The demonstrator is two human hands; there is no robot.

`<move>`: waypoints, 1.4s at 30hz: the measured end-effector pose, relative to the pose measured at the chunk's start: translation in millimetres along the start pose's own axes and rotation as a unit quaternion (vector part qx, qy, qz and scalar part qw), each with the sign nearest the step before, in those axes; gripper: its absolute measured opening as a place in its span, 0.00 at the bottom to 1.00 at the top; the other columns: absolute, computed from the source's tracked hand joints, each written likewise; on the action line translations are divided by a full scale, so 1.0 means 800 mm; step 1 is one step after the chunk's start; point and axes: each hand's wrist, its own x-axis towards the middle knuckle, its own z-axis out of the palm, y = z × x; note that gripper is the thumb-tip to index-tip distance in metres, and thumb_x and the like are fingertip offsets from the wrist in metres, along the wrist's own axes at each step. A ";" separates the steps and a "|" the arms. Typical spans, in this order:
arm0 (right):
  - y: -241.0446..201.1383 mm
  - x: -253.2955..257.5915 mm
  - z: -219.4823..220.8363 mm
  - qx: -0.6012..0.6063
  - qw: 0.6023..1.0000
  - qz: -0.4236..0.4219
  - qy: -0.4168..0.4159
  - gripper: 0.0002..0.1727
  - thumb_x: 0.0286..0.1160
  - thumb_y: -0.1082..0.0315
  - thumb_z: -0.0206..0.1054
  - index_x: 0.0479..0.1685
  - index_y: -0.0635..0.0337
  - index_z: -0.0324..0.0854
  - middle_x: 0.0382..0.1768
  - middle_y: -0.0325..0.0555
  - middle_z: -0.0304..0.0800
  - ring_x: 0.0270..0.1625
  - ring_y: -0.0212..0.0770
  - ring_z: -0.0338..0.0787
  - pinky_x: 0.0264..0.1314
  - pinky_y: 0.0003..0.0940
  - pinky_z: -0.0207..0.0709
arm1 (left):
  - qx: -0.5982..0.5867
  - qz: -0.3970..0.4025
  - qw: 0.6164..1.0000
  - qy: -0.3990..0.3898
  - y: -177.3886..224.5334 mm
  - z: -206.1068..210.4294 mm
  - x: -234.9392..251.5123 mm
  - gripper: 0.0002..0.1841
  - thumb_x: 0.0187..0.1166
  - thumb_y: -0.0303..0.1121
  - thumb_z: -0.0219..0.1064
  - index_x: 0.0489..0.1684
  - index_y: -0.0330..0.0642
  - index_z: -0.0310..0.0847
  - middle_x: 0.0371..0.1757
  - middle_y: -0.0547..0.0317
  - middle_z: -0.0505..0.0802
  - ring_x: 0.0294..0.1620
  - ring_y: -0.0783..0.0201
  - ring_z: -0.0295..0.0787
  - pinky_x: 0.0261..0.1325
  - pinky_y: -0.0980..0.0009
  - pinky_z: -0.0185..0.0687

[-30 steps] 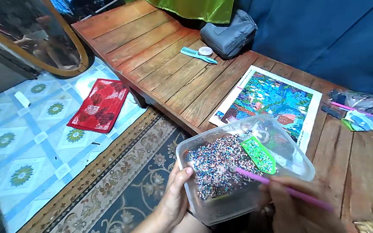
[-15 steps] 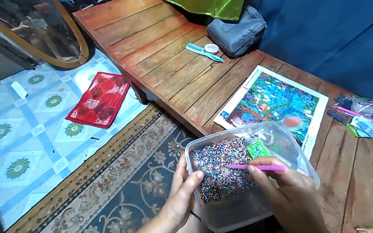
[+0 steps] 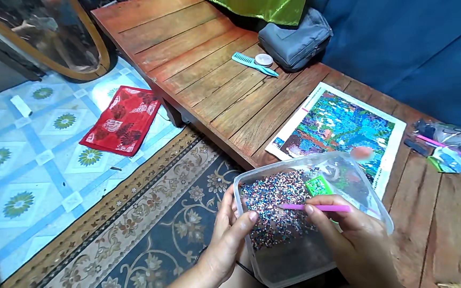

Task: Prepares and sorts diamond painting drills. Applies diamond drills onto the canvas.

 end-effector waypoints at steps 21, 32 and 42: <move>0.003 0.001 0.003 -0.012 1.000 -0.023 0.004 0.12 0.78 0.60 0.62 0.36 0.56 0.88 0.23 0.30 0.87 0.26 0.15 0.82 0.33 0.10 0.76 | 0.004 0.005 1.000 0.003 0.000 0.000 0.002 0.52 0.55 0.52 0.78 0.83 0.39 0.54 0.47 0.71 0.86 0.42 0.81 0.85 0.51 0.82 0.82; 0.003 -0.003 0.002 -0.010 1.000 -0.018 0.022 0.13 0.78 0.59 0.62 0.35 0.57 0.88 0.25 0.32 0.88 0.27 0.15 0.83 0.32 0.09 0.77 | 0.011 0.010 1.000 -0.002 -0.001 -0.001 0.003 0.53 0.56 0.54 0.78 0.84 0.38 0.53 0.49 0.69 0.86 0.44 0.80 0.86 0.52 0.81 0.82; -0.010 0.003 -0.016 0.111 0.988 0.099 0.040 0.05 0.74 0.65 0.66 0.36 0.54 0.86 0.26 0.23 0.89 0.26 0.16 0.86 0.30 0.12 0.82 | -0.005 0.005 1.000 -0.002 0.000 -0.002 0.004 0.54 0.54 0.55 0.79 0.82 0.37 0.55 0.52 0.68 0.86 0.47 0.79 0.86 0.55 0.80 0.83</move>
